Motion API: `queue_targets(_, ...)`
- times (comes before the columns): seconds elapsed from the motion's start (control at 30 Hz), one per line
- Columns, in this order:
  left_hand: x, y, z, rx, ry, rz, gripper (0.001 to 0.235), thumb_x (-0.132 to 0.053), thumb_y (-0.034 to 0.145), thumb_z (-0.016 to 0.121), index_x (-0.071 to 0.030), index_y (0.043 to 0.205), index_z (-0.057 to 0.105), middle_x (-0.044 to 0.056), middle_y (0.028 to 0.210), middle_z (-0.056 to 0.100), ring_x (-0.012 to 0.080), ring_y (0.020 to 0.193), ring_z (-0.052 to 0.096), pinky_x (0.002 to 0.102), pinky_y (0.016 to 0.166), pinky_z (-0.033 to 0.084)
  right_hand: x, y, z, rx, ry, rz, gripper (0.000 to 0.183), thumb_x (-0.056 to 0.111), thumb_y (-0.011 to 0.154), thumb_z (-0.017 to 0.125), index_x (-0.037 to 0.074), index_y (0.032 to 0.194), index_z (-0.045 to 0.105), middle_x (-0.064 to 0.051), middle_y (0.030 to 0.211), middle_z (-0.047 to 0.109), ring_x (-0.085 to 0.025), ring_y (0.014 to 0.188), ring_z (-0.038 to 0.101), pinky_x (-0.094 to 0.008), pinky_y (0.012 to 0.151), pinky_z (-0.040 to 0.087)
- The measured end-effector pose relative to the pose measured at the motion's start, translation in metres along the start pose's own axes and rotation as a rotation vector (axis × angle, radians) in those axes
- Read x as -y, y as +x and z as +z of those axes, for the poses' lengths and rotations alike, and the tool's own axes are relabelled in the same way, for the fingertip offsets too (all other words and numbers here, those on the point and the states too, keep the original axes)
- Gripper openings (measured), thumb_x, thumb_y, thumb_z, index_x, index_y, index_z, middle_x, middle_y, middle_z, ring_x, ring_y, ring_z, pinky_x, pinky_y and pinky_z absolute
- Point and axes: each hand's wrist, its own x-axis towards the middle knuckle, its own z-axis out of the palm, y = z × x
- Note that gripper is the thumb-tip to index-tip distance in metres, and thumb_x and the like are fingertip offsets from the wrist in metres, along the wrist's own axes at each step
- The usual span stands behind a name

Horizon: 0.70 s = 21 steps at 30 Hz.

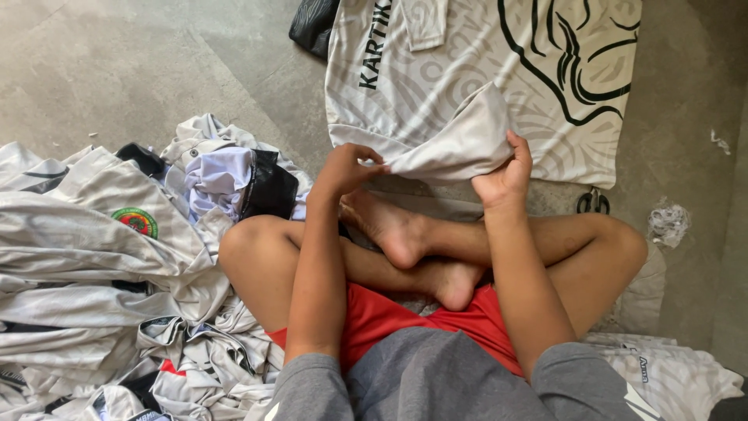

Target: The person sits on the floor and uses scissors to cut a white t-shirt, trimming the hem and sleeves. After cutting, they fold the t-shirt and place it on a pile of other clothes.

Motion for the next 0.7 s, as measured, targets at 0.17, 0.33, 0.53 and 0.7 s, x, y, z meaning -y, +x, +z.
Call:
queue_targets(0.17, 0.054, 0.034, 0.030, -0.107, -0.147, -0.026, 0.027, -0.033, 0.088, 0.052, -0.006, 0.086, 0.057, 0.023, 0.082, 0.062, 0.0416, 0.088, 0.060, 0.049, 0.074, 0.045, 0.004, 0.005, -0.006, 0.022, -0.017, -0.039, 0.052, 0.015, 0.072, 0.068, 0.002, 0.120, 0.053, -0.014, 0.121, 0.058, -0.031, 0.115, 0.055, -0.050, 0.104, 0.040)
queue_targets(0.33, 0.052, 0.034, 0.028, -0.204, -0.197, -0.056, 0.029, -0.037, 0.093, 0.045, -0.010, 0.089, 0.053, 0.020, 0.081, 0.065, 0.0360, 0.084, 0.063, 0.044, 0.072, 0.047, -0.009, 0.020, -0.022, -0.027, -0.138, 0.093, 0.055, 0.019, 0.070, 0.071, 0.003, 0.119, 0.054, -0.013, 0.118, 0.060, -0.030, 0.112, 0.057, -0.050, 0.101, 0.039)
queue_targets(0.53, 0.048, 0.033, 0.028, -0.283, -0.148, -0.067, 0.029, -0.039, 0.087, 0.055, -0.011, 0.082, 0.056, 0.017, 0.077, 0.066, 0.0326, 0.078, 0.065, 0.041, 0.067, 0.048, -0.001, 0.017, -0.025, 0.108, -0.176, -0.160, 0.040, 0.020, 0.077, 0.068, 0.007, 0.114, 0.058, -0.008, 0.117, 0.062, -0.022, 0.110, 0.059, -0.042, 0.104, 0.043)
queue_targets(0.7, 0.029, 0.027, 0.026, -0.327, -0.058, -0.030, 0.031, -0.042, 0.091, 0.050, -0.011, 0.091, 0.054, 0.024, 0.095, 0.064, 0.0401, 0.093, 0.062, 0.047, 0.077, 0.047, -0.005, 0.006, -0.018, 0.096, -0.240, -0.171, 0.041, 0.030, 0.078, 0.069, 0.010, 0.113, 0.061, -0.007, 0.118, 0.062, -0.022, 0.110, 0.060, -0.042, 0.103, 0.043)
